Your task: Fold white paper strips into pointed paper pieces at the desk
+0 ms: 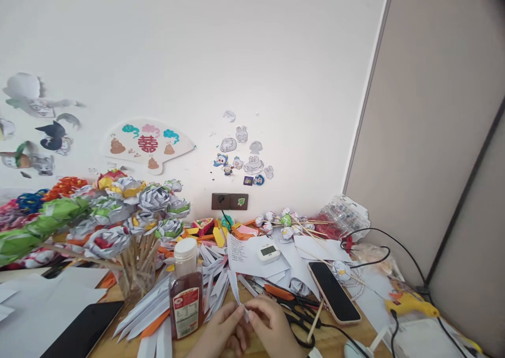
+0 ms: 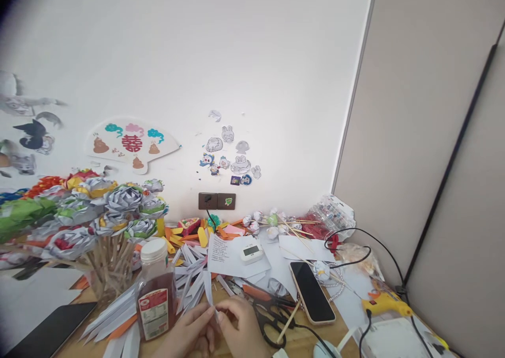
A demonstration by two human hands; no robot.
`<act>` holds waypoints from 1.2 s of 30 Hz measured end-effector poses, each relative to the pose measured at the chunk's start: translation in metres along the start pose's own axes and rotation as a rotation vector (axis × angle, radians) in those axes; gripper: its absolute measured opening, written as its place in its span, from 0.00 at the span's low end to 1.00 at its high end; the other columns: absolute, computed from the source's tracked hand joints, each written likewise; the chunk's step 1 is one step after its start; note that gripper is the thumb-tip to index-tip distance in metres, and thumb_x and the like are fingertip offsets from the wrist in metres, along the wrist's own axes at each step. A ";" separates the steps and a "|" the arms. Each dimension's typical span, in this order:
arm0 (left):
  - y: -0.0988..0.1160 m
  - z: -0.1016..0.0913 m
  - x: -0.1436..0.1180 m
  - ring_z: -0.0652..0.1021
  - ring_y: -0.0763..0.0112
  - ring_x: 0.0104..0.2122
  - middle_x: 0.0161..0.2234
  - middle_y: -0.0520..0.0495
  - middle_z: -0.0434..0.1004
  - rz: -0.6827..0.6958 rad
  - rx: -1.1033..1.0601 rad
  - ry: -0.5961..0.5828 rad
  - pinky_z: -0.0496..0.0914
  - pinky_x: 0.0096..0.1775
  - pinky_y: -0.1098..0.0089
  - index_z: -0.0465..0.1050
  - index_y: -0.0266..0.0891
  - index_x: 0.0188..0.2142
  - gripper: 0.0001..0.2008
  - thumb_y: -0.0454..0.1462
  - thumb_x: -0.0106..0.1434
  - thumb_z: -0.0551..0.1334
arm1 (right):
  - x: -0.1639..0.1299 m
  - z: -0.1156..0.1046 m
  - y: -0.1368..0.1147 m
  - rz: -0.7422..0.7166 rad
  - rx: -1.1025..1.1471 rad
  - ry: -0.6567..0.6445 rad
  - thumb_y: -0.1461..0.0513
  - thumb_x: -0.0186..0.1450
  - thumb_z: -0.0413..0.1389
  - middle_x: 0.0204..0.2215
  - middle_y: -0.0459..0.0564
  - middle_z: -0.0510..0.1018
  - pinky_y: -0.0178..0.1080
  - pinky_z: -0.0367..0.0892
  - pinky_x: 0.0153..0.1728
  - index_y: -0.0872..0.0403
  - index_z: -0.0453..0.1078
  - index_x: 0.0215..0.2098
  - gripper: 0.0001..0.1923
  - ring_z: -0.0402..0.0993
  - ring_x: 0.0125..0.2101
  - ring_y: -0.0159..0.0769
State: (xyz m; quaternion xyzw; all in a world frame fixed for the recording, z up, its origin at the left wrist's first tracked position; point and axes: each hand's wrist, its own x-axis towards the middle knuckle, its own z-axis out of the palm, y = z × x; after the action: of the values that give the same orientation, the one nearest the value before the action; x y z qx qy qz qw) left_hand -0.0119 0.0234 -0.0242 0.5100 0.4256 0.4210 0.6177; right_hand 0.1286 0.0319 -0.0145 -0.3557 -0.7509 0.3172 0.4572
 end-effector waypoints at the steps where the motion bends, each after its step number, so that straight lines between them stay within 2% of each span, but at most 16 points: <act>1: 0.002 0.000 0.000 0.72 0.76 0.16 0.16 0.54 0.68 0.005 0.000 -0.008 0.63 0.16 0.79 0.61 0.38 0.25 0.18 0.52 0.51 0.55 | 0.000 0.001 0.002 0.032 0.048 0.000 0.67 0.56 0.50 0.29 0.50 0.71 0.36 0.62 0.33 0.55 0.68 0.35 0.09 0.67 0.31 0.35; 6: 0.009 0.003 -0.002 0.71 0.77 0.15 0.16 0.54 0.69 0.014 0.021 -0.029 0.63 0.16 0.79 0.64 0.36 0.26 0.18 0.51 0.50 0.57 | 0.000 0.006 0.010 0.141 0.205 -0.027 0.71 0.51 0.50 0.23 0.44 0.67 0.33 0.61 0.26 0.55 0.65 0.35 0.14 0.65 0.24 0.31; 14: 0.012 0.006 -0.009 0.71 0.75 0.15 0.13 0.55 0.67 -0.012 0.048 -0.004 0.63 0.18 0.77 0.64 0.38 0.24 0.17 0.50 0.50 0.55 | -0.003 0.004 0.011 0.104 0.213 -0.110 0.65 0.54 0.53 0.24 0.44 0.68 0.33 0.60 0.29 0.54 0.65 0.37 0.11 0.65 0.26 0.31; 16: 0.013 0.006 -0.011 0.71 0.74 0.17 0.15 0.54 0.68 -0.007 0.033 -0.008 0.64 0.19 0.76 0.64 0.39 0.23 0.16 0.50 0.51 0.54 | -0.003 0.004 0.011 0.101 0.208 -0.093 0.63 0.56 0.52 0.24 0.45 0.68 0.34 0.60 0.29 0.55 0.65 0.36 0.09 0.65 0.26 0.31; 18: 0.013 0.006 -0.014 0.71 0.75 0.16 0.16 0.54 0.69 0.010 0.027 -0.020 0.63 0.19 0.76 0.63 0.39 0.22 0.16 0.50 0.52 0.53 | -0.001 0.003 0.013 0.109 0.191 -0.024 0.61 0.56 0.52 0.24 0.44 0.67 0.34 0.60 0.28 0.56 0.64 0.35 0.09 0.64 0.25 0.31; 21: 0.012 0.009 -0.014 0.68 0.77 0.14 0.15 0.54 0.69 0.024 0.098 -0.022 0.62 0.18 0.76 0.62 0.40 0.22 0.19 0.53 0.51 0.52 | 0.001 0.004 0.019 0.145 0.175 0.094 0.60 0.54 0.54 0.23 0.44 0.66 0.34 0.61 0.28 0.56 0.62 0.30 0.08 0.64 0.25 0.31; 23: 0.010 0.010 -0.012 0.66 0.78 0.13 0.15 0.54 0.68 0.025 0.160 -0.011 0.60 0.17 0.76 0.62 0.39 0.22 0.21 0.55 0.50 0.51 | 0.003 0.005 0.022 0.165 0.182 0.124 0.60 0.54 0.54 0.22 0.43 0.66 0.33 0.61 0.27 0.56 0.60 0.27 0.07 0.63 0.24 0.31; 30: -0.004 0.007 -0.004 0.67 0.80 0.12 0.17 0.54 0.68 0.076 0.267 -0.028 0.60 0.16 0.78 0.62 0.37 0.24 0.22 0.55 0.52 0.48 | 0.002 0.004 0.015 0.227 0.211 0.040 0.56 0.53 0.54 0.22 0.47 0.71 0.35 0.61 0.27 0.58 0.66 0.26 0.11 0.65 0.25 0.34; 36: 0.000 0.008 -0.005 0.67 0.80 0.13 0.21 0.51 0.72 0.050 0.281 -0.042 0.60 0.16 0.78 0.62 0.36 0.24 0.23 0.55 0.50 0.50 | 0.002 0.004 0.016 0.262 0.242 0.033 0.53 0.52 0.55 0.22 0.49 0.73 0.35 0.62 0.27 0.60 0.68 0.25 0.16 0.67 0.25 0.35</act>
State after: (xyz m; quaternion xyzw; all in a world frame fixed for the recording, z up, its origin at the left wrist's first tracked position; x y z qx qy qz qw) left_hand -0.0059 0.0164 -0.0230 0.6105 0.4545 0.3617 0.5384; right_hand 0.1283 0.0413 -0.0279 -0.3980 -0.6468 0.4564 0.4637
